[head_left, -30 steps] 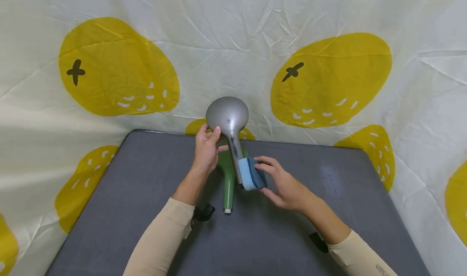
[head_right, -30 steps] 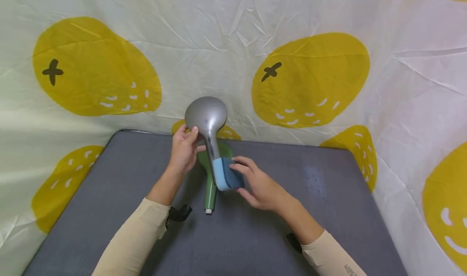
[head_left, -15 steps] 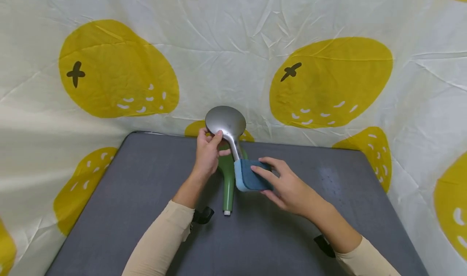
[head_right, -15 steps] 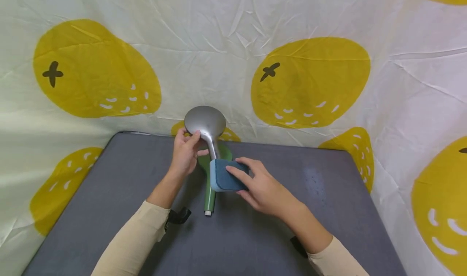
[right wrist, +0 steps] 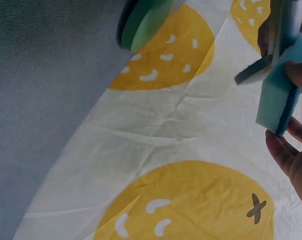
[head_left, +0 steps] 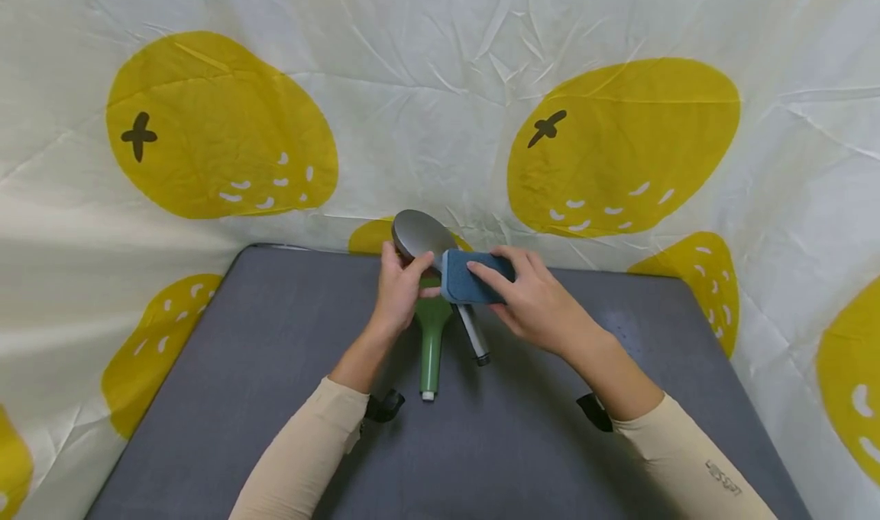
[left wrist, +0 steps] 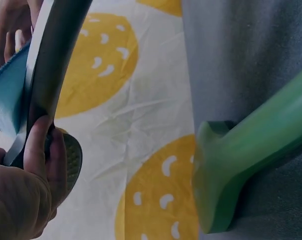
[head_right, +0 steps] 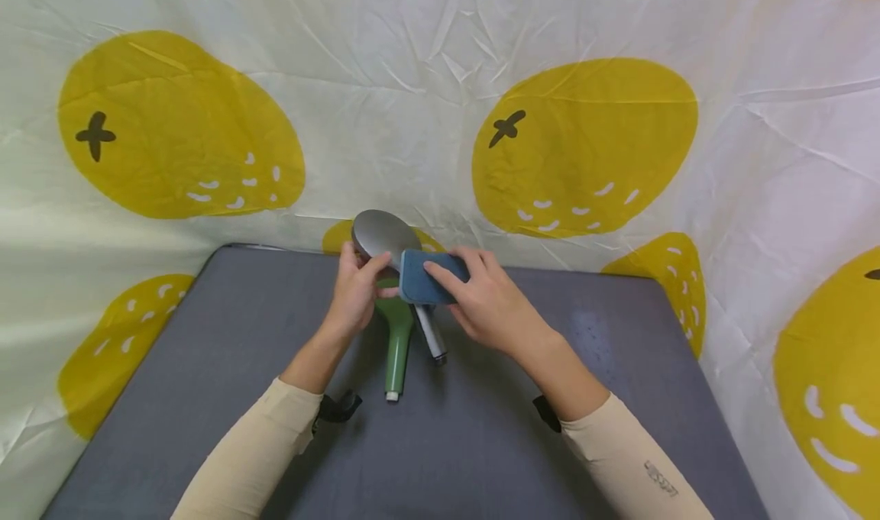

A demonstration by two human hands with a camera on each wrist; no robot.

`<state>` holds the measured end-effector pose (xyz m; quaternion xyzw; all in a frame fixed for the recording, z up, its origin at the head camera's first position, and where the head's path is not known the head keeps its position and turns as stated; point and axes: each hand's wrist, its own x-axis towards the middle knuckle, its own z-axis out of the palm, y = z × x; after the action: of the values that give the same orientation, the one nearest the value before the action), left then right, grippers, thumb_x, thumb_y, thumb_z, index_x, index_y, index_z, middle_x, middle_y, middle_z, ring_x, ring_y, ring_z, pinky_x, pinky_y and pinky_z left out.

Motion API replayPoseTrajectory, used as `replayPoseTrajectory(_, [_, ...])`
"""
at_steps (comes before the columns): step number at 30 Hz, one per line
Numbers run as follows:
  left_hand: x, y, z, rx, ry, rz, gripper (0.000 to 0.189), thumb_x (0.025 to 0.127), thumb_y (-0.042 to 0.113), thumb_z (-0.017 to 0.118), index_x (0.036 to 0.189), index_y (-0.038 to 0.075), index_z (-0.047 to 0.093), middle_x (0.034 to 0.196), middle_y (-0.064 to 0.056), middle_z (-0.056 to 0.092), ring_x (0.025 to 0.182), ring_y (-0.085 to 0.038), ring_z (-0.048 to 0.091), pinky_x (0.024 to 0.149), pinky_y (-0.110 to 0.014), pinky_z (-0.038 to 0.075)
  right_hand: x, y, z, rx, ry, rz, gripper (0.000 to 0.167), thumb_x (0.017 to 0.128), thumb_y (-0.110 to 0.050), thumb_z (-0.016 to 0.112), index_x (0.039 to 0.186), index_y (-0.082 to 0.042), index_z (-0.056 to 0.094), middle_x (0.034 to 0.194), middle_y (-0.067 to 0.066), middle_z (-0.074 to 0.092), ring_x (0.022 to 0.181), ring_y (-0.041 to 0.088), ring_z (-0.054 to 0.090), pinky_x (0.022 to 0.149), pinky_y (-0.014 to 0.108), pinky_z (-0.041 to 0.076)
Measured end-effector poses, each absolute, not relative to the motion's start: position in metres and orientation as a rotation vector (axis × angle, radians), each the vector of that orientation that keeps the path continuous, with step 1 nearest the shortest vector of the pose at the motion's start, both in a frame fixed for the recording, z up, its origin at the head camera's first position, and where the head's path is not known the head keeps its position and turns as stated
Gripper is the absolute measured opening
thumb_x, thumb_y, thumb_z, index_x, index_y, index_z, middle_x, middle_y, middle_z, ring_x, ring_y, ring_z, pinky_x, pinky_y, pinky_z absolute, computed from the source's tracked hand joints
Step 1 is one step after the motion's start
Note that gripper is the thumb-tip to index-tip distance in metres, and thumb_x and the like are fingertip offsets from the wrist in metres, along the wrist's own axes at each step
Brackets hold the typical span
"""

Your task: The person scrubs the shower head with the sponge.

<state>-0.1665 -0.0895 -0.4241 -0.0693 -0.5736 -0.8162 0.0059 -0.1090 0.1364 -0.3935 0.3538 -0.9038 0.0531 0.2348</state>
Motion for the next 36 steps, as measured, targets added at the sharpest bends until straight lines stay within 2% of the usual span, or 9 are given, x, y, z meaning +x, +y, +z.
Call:
replayPoseTrajectory(7, [-0.169, -0.092, -0.423, -0.154, -1.83, -2.564, 0.032, 0.103, 0.007, 0.057, 0.127, 0.002, 0.035, 0.129, -0.026, 0.054, 0.092, -0.023, 0.067, 0.056, -0.032, 0.063, -0.097, 0.136, -0.398, 1.157, -2.45, 0.23, 0.071, 0.08, -0.006, 0.088, 0.144, -0.015, 0.058, 0.14, 0.026, 0.051, 0.123, 0.044, 0.053, 0.096, 0.054, 0.056])
replayPoseTrajectory(13, [-0.172, -0.093, -0.422, -0.121, -1.734, -2.649, 0.032, 0.107, 0.003, 0.049, 0.134, -0.002, 0.035, 0.133, -0.03, 0.054, 0.09, -0.02, 0.069, 0.059, -0.03, 0.064, -0.079, 0.142, -0.419, 1.261, -2.41, 0.423, 0.073, 0.081, -0.011, 0.087, 0.146, -0.012, 0.053, 0.144, 0.025, 0.048, 0.128, 0.039, 0.052, 0.094, 0.051, 0.057])
replayPoseTrajectory(18, [-0.172, -0.095, -0.421, -0.106, -1.703, -2.665, 0.04, 0.108, 0.003, 0.047, 0.144, -0.007, 0.036, 0.127, -0.029, 0.056, 0.09, -0.023, 0.067, 0.061, -0.03, 0.064, -0.075, 0.145, -0.442, 1.255, -2.401, 0.629, 0.053, 0.103, -0.031, 0.061, 0.148, -0.008, 0.047, 0.149, 0.022, 0.043, 0.128, 0.035, 0.053, 0.091, 0.045, 0.059])
replayPoseTrajectory(20, [-0.171, -0.096, -0.42, -0.106, -1.704, -2.663, 0.041, 0.108, 0.003, 0.048, 0.146, -0.007, 0.037, 0.124, -0.027, 0.058, 0.09, -0.023, 0.067, 0.061, -0.029, 0.064, -0.077, 0.144, -0.448, 1.243, -2.384, 0.667, 0.052, 0.106, -0.036, 0.051, 0.148, -0.007, 0.047, 0.149, 0.023, 0.042, 0.128, 0.034, 0.053, 0.091, 0.044, 0.059])
replayPoseTrajectory(22, [-0.169, -0.097, -0.42, -0.108, -1.696, -2.666, 0.04, 0.108, 0.003, 0.048, 0.145, -0.007, 0.038, 0.119, -0.025, 0.061, 0.087, -0.021, 0.068, 0.06, -0.029, 0.064, -0.08, 0.143, -0.451, 1.229, -2.364, 0.671, 0.052, 0.106, -0.037, 0.048, 0.148, -0.006, 0.047, 0.149, 0.023, 0.042, 0.127, 0.035, 0.053, 0.091, 0.045, 0.059])
replayPoseTrajectory(26, [-0.167, -0.095, -0.422, -0.148, -1.683, -2.686, 0.039, 0.108, 0.003, 0.048, 0.145, -0.007, 0.039, 0.109, -0.018, 0.063, 0.082, -0.018, 0.069, 0.058, -0.028, 0.063, -0.086, 0.142, -0.453, 1.164, -2.344, 0.659, 0.053, 0.106, -0.037, 0.05, 0.149, -0.005, 0.046, 0.148, 0.025, 0.043, 0.127, 0.037, 0.053, 0.092, 0.048, 0.058])
replayPoseTrajectory(29, [-0.165, -0.093, -0.423, -0.198, -1.683, -2.711, 0.04, 0.108, 0.004, 0.048, 0.146, -0.007, 0.039, 0.106, -0.013, 0.064, 0.08, -0.016, 0.069, 0.057, -0.028, 0.062, -0.093, 0.143, -0.451, 1.088, -2.348, 0.663, 0.054, 0.104, -0.032, 0.059, 0.149, -0.004, 0.045, 0.147, 0.025, 0.043, 0.129, 0.036, 0.053, 0.093, 0.05, 0.057])
replayPoseTrajectory(33, [-0.163, -0.089, -0.423, -0.248, -1.662, -2.737, 0.039, 0.108, 0.004, 0.047, 0.145, -0.008, 0.04, 0.104, -0.011, 0.066, 0.078, -0.015, 0.069, 0.056, -0.028, 0.062, -0.102, 0.144, -0.445, 0.981, -2.336, 0.702, 0.065, 0.092, -0.01, 0.077, 0.148, -0.002, 0.044, 0.147, 0.026, 0.043, 0.129, 0.037, 0.053, 0.095, 0.051, 0.056])
replayPoseTrajectory(36, [-0.161, -0.085, -0.422, -0.277, -1.645, -2.739, 0.038, 0.109, 0.004, 0.047, 0.144, -0.008, 0.04, 0.106, -0.012, 0.067, 0.079, -0.015, 0.071, 0.058, -0.027, 0.063, -0.106, 0.145, -0.442, 0.924, -2.322, 0.734, 0.074, 0.083, 0.0, 0.082, 0.147, -0.002, 0.044, 0.146, 0.028, 0.043, 0.129, 0.038, 0.052, 0.095, 0.053, 0.056])
